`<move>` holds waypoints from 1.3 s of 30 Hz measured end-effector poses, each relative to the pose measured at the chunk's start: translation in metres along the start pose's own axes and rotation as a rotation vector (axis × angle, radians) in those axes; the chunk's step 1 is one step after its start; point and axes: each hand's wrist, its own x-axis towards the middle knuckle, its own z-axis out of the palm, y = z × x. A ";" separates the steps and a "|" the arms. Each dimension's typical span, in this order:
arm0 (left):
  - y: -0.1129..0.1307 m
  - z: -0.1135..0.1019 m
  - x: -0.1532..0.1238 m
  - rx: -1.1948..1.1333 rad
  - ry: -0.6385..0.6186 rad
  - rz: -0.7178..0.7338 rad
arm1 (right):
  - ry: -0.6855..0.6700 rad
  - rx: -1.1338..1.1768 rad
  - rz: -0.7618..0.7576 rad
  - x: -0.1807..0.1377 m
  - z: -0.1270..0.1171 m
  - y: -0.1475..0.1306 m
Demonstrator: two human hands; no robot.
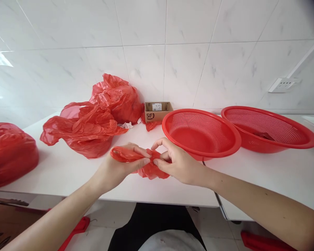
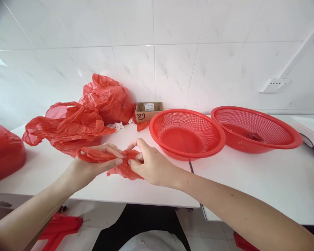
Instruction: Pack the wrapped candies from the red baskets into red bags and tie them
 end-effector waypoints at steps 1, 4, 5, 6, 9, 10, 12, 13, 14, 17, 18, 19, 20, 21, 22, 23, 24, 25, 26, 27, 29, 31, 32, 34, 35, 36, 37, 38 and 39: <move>0.000 0.002 0.000 0.022 -0.002 0.001 | 0.024 -0.072 -0.018 0.001 0.000 0.003; -0.002 0.007 0.001 0.053 0.005 0.069 | 0.201 -0.292 -0.176 0.006 -0.002 0.006; -0.003 0.008 0.001 0.063 0.005 0.101 | 0.229 -0.290 -0.221 0.008 -0.002 0.006; -0.004 0.008 0.001 0.073 -0.003 0.134 | 0.234 -0.243 -0.245 0.009 -0.001 0.006; -0.008 0.009 0.002 0.095 -0.023 0.276 | 0.212 -0.026 -0.237 0.012 0.002 0.009; -0.010 0.009 0.002 0.091 -0.016 0.329 | 0.231 0.012 -0.238 0.012 0.005 0.010; -0.013 0.012 0.002 0.085 0.028 0.409 | 0.269 0.034 -0.269 0.012 0.012 0.015; -0.015 0.013 0.002 0.095 0.066 0.431 | 0.293 0.034 -0.295 0.012 0.017 0.017; -0.016 0.015 0.002 0.114 0.112 0.449 | 0.325 0.033 -0.327 0.012 0.023 0.019; -0.021 0.020 0.005 0.201 0.287 0.520 | 0.412 0.011 -0.454 0.012 0.041 0.021; -0.022 0.021 0.006 0.220 0.336 0.538 | 0.425 0.007 -0.481 0.012 0.045 0.021; -0.023 0.021 0.007 0.225 0.371 0.546 | 0.421 0.016 -0.489 0.013 0.047 0.020; -0.025 0.020 0.007 0.221 0.390 0.550 | 0.398 0.039 -0.474 0.013 0.048 0.018; -0.026 0.019 0.007 0.214 0.395 0.550 | 0.356 0.078 -0.440 0.013 0.046 0.016; -0.026 0.018 0.006 0.206 0.393 0.553 | 0.297 0.134 -0.392 0.014 0.043 0.013; -0.027 0.016 0.006 0.200 0.387 0.557 | 0.233 0.199 -0.338 0.014 0.038 0.010; -0.026 0.013 0.004 0.198 0.381 0.565 | 0.171 0.262 -0.284 0.015 0.033 0.007; -0.026 0.011 0.003 0.204 0.375 0.573 | 0.117 0.314 -0.237 0.015 0.028 0.004; -0.025 0.008 0.002 0.223 0.370 0.586 | 0.076 0.349 -0.197 0.016 0.023 0.001; -0.024 0.006 0.000 0.255 0.362 0.608 | 0.048 0.358 -0.169 0.016 0.018 -0.001; -0.021 0.000 -0.002 0.344 0.331 0.648 | 0.017 0.290 -0.150 0.015 0.012 -0.005; -0.019 -0.006 -0.004 0.418 0.273 0.667 | 0.003 0.168 -0.143 0.014 0.009 -0.011; -0.017 -0.009 -0.006 0.437 0.234 0.671 | -0.003 0.101 -0.130 0.012 0.008 -0.015; -0.015 -0.017 -0.008 0.455 0.145 0.681 | -0.019 -0.057 -0.095 0.010 0.008 -0.023; -0.014 -0.021 -0.010 0.465 0.099 0.694 | -0.021 -0.151 -0.086 0.008 0.008 -0.028; -0.014 -0.024 -0.013 0.474 0.058 0.703 | -0.016 -0.252 -0.088 0.007 0.009 -0.033; -0.013 -0.028 -0.015 0.484 0.028 0.704 | -0.004 -0.346 -0.101 0.006 0.011 -0.037; -0.013 -0.032 -0.018 0.493 0.009 0.696 | 0.009 -0.422 -0.124 0.004 0.012 -0.039; -0.013 -0.035 -0.020 0.503 0.008 0.680 | 0.017 -0.475 -0.152 0.003 0.014 -0.040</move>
